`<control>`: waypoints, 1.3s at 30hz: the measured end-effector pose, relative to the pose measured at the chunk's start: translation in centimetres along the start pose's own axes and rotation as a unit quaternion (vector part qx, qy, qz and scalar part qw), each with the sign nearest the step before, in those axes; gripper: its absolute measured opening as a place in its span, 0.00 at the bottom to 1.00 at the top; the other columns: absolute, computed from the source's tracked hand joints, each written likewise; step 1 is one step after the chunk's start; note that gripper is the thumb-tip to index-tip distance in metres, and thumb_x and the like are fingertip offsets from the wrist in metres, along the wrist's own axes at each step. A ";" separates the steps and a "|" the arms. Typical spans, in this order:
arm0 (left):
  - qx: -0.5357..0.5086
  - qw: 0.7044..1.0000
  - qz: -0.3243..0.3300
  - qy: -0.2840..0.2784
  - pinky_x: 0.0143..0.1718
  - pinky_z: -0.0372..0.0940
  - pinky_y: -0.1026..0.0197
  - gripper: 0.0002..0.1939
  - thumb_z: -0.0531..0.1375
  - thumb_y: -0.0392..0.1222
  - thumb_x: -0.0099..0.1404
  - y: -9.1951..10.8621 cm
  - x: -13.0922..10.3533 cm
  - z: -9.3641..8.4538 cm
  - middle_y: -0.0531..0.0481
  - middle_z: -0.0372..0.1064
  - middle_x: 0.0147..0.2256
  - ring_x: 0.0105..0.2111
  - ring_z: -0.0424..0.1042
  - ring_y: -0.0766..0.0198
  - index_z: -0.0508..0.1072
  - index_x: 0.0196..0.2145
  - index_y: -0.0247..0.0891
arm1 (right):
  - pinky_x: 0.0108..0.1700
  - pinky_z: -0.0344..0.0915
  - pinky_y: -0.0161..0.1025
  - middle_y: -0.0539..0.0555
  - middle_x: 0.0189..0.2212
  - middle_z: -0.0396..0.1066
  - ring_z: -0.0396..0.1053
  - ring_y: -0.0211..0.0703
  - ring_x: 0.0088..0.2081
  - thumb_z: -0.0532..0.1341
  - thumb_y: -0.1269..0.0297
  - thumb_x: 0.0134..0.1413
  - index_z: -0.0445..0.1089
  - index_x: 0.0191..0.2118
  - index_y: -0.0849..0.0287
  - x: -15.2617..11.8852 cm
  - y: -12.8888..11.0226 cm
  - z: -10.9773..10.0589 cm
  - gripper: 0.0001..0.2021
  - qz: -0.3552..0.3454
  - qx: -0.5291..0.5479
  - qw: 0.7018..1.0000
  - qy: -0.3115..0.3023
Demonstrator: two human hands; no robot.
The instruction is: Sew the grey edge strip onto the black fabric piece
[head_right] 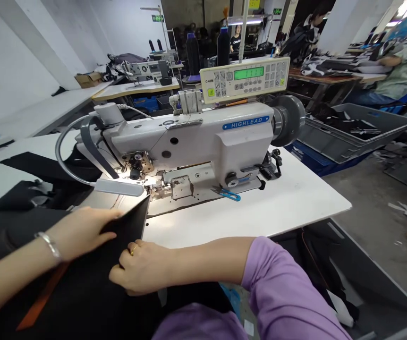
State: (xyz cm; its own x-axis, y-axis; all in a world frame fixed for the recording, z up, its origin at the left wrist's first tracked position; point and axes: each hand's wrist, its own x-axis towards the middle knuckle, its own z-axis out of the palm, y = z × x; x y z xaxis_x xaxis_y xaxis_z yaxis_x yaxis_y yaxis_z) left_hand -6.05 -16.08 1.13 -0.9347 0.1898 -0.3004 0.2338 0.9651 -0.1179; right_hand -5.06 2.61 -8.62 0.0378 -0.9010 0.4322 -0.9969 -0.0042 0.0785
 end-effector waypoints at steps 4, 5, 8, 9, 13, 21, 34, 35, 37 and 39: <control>0.066 0.997 0.028 -0.024 0.39 0.65 0.48 0.21 0.47 0.24 0.60 4.5 -1.4 2.4 0.45 0.73 0.31 0.35 0.73 0.51 0.69 0.47 0.32 | 0.30 0.61 0.43 0.56 0.26 0.65 0.66 0.46 0.28 0.49 0.71 0.58 0.64 0.34 0.62 0.4 -0.4 0.6 0.08 -0.012 -0.022 0.999 0.029; 0.067 0.997 0.026 -0.017 0.38 0.66 0.49 0.21 0.46 0.24 0.60 4.7 -1.4 2.8 0.43 0.72 0.33 0.35 0.73 0.52 0.70 0.47 0.32 | 0.27 0.59 0.41 0.55 0.23 0.64 0.65 0.44 0.25 0.49 0.74 0.56 0.63 0.30 0.62 0.5 -0.3 0.6 0.08 -0.013 -0.019 0.999 0.026; 0.040 0.999 0.008 0.003 0.36 0.69 0.54 0.25 0.46 0.23 0.59 4.2 -1.0 3.5 0.41 0.66 0.51 0.36 0.73 0.55 0.69 0.50 0.36 | 0.23 0.57 0.38 0.53 0.21 0.63 0.62 0.41 0.21 0.50 0.76 0.54 0.61 0.26 0.62 0.7 0.1 -0.2 0.09 -0.012 0.000 1.000 -0.008; 0.023 1.000 0.007 0.001 0.38 0.70 0.55 0.27 0.46 0.23 0.58 4.0 -0.9 3.6 0.42 0.61 0.56 0.39 0.73 0.56 0.67 0.51 0.37 | 0.23 0.58 0.38 0.53 0.21 0.63 0.61 0.40 0.21 0.50 0.76 0.54 0.62 0.27 0.62 0.6 0.3 -0.5 0.08 -0.008 0.004 1.000 -0.023; -0.030 0.999 0.018 -0.021 0.50 0.67 0.53 0.29 0.47 0.21 0.56 4.2 -0.3 3.8 0.42 0.57 0.60 0.49 0.69 0.54 0.65 0.55 0.32 | 0.24 0.60 0.39 0.54 0.23 0.65 0.64 0.42 0.23 0.51 0.75 0.55 0.62 0.28 0.62 -0.1 0.8 -1.5 0.07 0.000 0.013 0.998 -0.062; -0.058 0.998 0.007 -0.037 0.50 0.68 0.54 0.28 0.49 0.22 0.55 4.5 0.9 3.6 0.39 0.58 0.59 0.48 0.70 0.54 0.66 0.53 0.29 | 0.24 0.59 0.39 0.55 0.25 0.66 0.64 0.43 0.24 0.51 0.70 0.58 0.63 0.29 0.62 -0.2 1.3 -0.8 0.08 0.006 0.011 0.998 -0.054; -0.106 0.994 0.023 0.007 0.52 0.65 0.53 0.28 0.48 0.21 0.51 2.9 3.3 3.3 0.40 0.63 0.55 0.51 0.67 0.55 0.69 0.49 0.32 | 0.26 0.56 0.39 0.54 0.23 0.65 0.62 0.42 0.25 0.51 0.76 0.53 0.62 0.26 0.62 0.1 2.9 0.0 0.08 0.059 0.001 0.998 0.006; -0.107 0.994 0.027 0.014 0.53 0.65 0.53 0.28 0.48 0.22 0.51 2.7 3.4 3.5 0.39 0.62 0.56 0.52 0.67 0.55 0.68 0.50 0.31 | 0.26 0.56 0.39 0.54 0.23 0.65 0.62 0.42 0.25 0.52 0.76 0.53 0.62 0.26 0.61 0.1 3.0 0.1 0.08 0.065 0.002 0.998 0.007; -0.113 0.993 0.033 0.025 0.56 0.62 0.53 0.28 0.48 0.23 0.52 2.2 3.8 3.9 0.38 0.62 0.56 0.54 0.64 0.56 0.67 0.51 0.29 | 0.27 0.58 0.39 0.55 0.24 0.66 0.62 0.43 0.26 0.52 0.75 0.53 0.63 0.26 0.62 0.1 3.2 0.4 0.08 0.074 0.006 0.997 0.006; -0.136 0.989 0.036 0.035 0.59 0.59 0.53 0.29 0.48 0.25 0.52 1.3 4.2 4.1 0.39 0.63 0.56 0.56 0.62 0.56 0.68 0.52 0.28 | 0.28 0.59 0.39 0.55 0.25 0.66 0.63 0.43 0.27 0.52 0.74 0.53 0.63 0.26 0.62 0.2 3.4 0.5 0.08 0.083 0.006 0.996 0.004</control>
State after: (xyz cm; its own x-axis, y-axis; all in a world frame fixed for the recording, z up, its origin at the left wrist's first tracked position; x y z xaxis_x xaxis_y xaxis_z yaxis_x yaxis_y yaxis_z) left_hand -8.58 -14.74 -4.16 -0.9369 0.2621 -0.2315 0.2280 0.9598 0.1639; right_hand -8.49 2.20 -8.75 -0.1280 -0.8865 0.4446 -0.9902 0.1398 -0.0062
